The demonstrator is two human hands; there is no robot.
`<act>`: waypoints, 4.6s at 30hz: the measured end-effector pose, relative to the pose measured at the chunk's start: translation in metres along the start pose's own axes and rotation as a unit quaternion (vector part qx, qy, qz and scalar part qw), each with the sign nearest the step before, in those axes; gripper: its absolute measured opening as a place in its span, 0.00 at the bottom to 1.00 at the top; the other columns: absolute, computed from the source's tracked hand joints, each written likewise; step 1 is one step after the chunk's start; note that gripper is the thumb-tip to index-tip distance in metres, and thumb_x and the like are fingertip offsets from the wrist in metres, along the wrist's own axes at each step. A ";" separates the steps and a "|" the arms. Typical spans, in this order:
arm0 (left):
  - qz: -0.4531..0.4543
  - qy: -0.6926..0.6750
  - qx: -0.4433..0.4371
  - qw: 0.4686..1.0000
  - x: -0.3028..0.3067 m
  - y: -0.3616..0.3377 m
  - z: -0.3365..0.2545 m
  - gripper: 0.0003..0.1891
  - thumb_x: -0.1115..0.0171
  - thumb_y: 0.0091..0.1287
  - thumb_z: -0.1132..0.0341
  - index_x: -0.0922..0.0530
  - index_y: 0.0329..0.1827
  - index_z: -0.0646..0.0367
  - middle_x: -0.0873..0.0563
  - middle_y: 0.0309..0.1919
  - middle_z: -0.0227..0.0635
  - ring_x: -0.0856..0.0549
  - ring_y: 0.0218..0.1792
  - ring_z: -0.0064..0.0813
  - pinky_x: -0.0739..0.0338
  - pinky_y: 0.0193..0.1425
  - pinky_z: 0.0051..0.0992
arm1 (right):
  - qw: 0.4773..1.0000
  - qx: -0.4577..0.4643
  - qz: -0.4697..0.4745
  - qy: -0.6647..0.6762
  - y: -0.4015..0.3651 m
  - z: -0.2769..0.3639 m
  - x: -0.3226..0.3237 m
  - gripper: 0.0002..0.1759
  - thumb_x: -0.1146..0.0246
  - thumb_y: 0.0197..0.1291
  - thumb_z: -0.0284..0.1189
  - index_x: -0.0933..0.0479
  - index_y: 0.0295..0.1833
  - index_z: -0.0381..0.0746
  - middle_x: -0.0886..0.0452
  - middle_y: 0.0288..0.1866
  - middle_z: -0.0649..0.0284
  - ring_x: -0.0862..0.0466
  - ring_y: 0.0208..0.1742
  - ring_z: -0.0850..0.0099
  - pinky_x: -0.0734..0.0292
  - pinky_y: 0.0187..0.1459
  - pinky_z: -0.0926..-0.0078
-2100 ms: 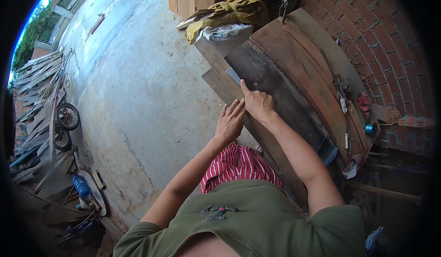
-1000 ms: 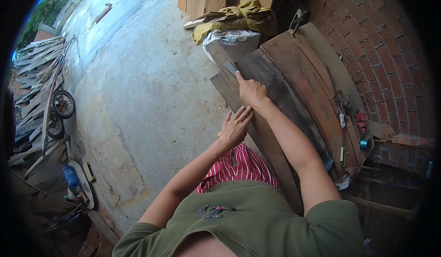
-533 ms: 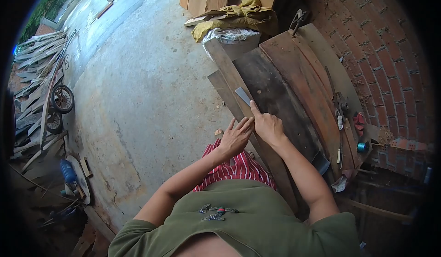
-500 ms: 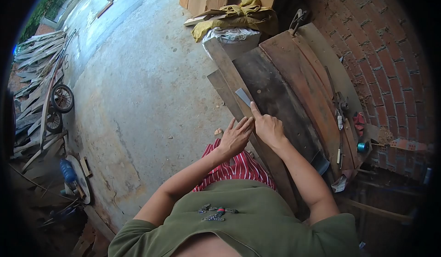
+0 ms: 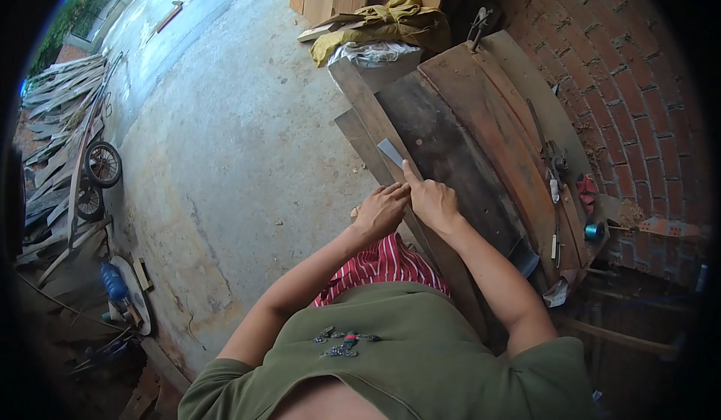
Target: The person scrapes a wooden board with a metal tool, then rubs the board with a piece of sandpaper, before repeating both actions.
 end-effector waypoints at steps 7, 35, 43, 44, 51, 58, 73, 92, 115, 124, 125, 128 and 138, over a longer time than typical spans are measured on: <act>0.056 0.017 -0.018 0.998 -0.006 0.002 -0.002 0.19 0.38 0.61 0.66 0.20 0.55 0.61 0.21 0.64 0.40 0.25 0.68 0.37 0.30 0.69 0.40 | 0.994 0.045 -0.099 0.002 0.128 0.047 0.016 0.35 0.49 0.65 0.30 0.42 0.79 0.51 0.14 0.37 0.42 0.12 0.39 0.44 0.17 0.42 0.44; -0.004 0.067 -0.011 0.998 -0.001 0.015 0.026 0.28 0.43 0.61 0.69 0.28 0.66 0.70 0.32 0.72 0.50 0.31 0.73 0.40 0.26 0.66 0.40 | 0.997 0.020 -0.072 0.037 0.223 0.070 0.040 0.34 0.51 0.67 0.32 0.42 0.79 0.51 0.15 0.42 0.38 0.14 0.45 0.40 0.19 0.48 0.41; 0.005 0.085 -0.007 0.996 0.006 0.014 0.024 0.28 0.44 0.63 0.68 0.29 0.66 0.72 0.31 0.71 0.52 0.30 0.72 0.40 0.24 0.62 0.34 | 0.998 0.014 -0.053 0.005 0.157 0.055 0.040 0.35 0.49 0.66 0.30 0.43 0.80 0.50 0.14 0.42 0.41 0.12 0.44 0.44 0.17 0.46 0.43; 0.016 0.077 -0.008 0.997 0.007 0.015 0.024 0.28 0.45 0.63 0.68 0.29 0.66 0.73 0.30 0.71 0.53 0.30 0.72 0.41 0.24 0.62 0.34 | 0.999 0.006 -0.038 0.000 0.149 0.050 0.038 0.35 0.49 0.66 0.30 0.43 0.80 0.50 0.14 0.41 0.41 0.12 0.43 0.44 0.18 0.46 0.43; 0.017 0.091 -0.019 0.995 0.002 0.014 0.023 0.28 0.45 0.62 0.68 0.29 0.66 0.73 0.31 0.72 0.53 0.31 0.72 0.42 0.24 0.62 0.34 | 0.996 0.012 -0.084 0.008 0.232 0.065 0.054 0.35 0.49 0.65 0.30 0.43 0.79 0.52 0.14 0.40 0.41 0.12 0.43 0.43 0.18 0.46 0.42; 0.013 0.038 -0.016 0.999 0.005 0.015 0.030 0.27 0.45 0.63 0.69 0.29 0.66 0.71 0.30 0.71 0.50 0.29 0.72 0.42 0.24 0.63 0.34 | 0.999 -0.013 -0.038 -0.014 0.173 0.045 0.045 0.34 0.50 0.66 0.30 0.41 0.79 0.51 0.14 0.42 0.42 0.12 0.44 0.44 0.17 0.45 0.45; 0.032 0.031 -0.008 0.999 0.013 0.016 0.028 0.26 0.45 0.62 0.71 0.27 0.65 0.70 0.30 0.71 0.49 0.29 0.71 0.40 0.22 0.61 0.33 | 0.999 -0.014 -0.031 0.007 0.179 0.053 0.039 0.35 0.50 0.66 0.29 0.43 0.80 0.49 0.14 0.43 0.42 0.13 0.45 0.43 0.18 0.47 0.44; 0.007 0.001 -0.015 1.000 0.010 0.017 0.035 0.23 0.43 0.60 0.72 0.24 0.60 0.67 0.30 0.72 0.46 0.27 0.70 0.40 0.20 0.62 0.34 | 0.997 0.014 -0.081 0.002 0.199 0.064 0.044 0.34 0.51 0.67 0.31 0.42 0.80 0.53 0.14 0.40 0.41 0.13 0.42 0.42 0.18 0.45 0.42; 0.002 -0.026 0.057 0.998 0.022 -0.029 0.035 0.20 0.40 0.66 0.66 0.20 0.62 0.55 0.19 0.63 0.35 0.16 0.56 0.44 0.19 0.58 0.38 | 0.999 0.003 -0.037 -0.020 -0.093 -0.048 -0.032 0.40 0.44 0.64 0.27 0.45 0.81 0.58 0.22 0.24 0.52 0.15 0.28 0.48 0.17 0.33 0.46; 0.121 -0.022 0.076 0.990 -0.038 -0.054 -0.031 0.17 0.40 0.68 0.63 0.18 0.59 0.54 0.14 0.56 0.37 0.14 0.51 0.45 0.18 0.55 0.41 | 0.990 0.011 -0.131 0.044 -0.046 -0.037 -0.041 0.35 0.49 0.66 0.28 0.43 0.80 0.53 0.16 0.32 0.47 0.13 0.33 0.46 0.16 0.37 0.48; 0.099 -0.025 0.074 0.992 -0.044 -0.059 -0.033 0.16 0.40 0.68 0.63 0.17 0.58 0.53 0.13 0.53 0.37 0.13 0.49 0.44 0.18 0.52 0.40 | 0.990 0.010 -0.133 0.035 -0.072 -0.044 -0.046 0.36 0.48 0.66 0.28 0.43 0.80 0.54 0.16 0.32 0.48 0.13 0.32 0.47 0.16 0.36 0.48; 0.084 -0.044 0.103 0.990 -0.053 -0.071 -0.039 0.16 0.40 0.67 0.64 0.17 0.56 0.54 0.12 0.49 0.36 0.13 0.48 0.43 0.18 0.50 0.39 | 0.993 -0.011 -0.109 0.032 -0.171 -0.073 -0.066 0.38 0.46 0.63 0.26 0.42 0.80 0.59 0.19 0.28 0.53 0.14 0.27 0.50 0.16 0.31 0.50; -0.014 -0.057 -0.080 0.995 -0.065 -0.084 -0.131 0.17 0.37 0.63 0.71 0.19 0.57 0.55 0.17 0.55 0.33 0.15 0.51 0.38 0.19 0.55 0.36 | 0.995 -0.047 -0.092 0.006 -0.294 -0.094 -0.094 0.41 0.41 0.60 0.27 0.42 0.80 0.61 0.22 0.24 0.58 0.16 0.22 0.54 0.17 0.27 0.52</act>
Point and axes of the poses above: each hand's wrist, its own y-axis towards the middle knuckle, its own x-axis out of the back of the hand, z = x × y, the point moved 9 cm from there along y, towards the middle knuckle
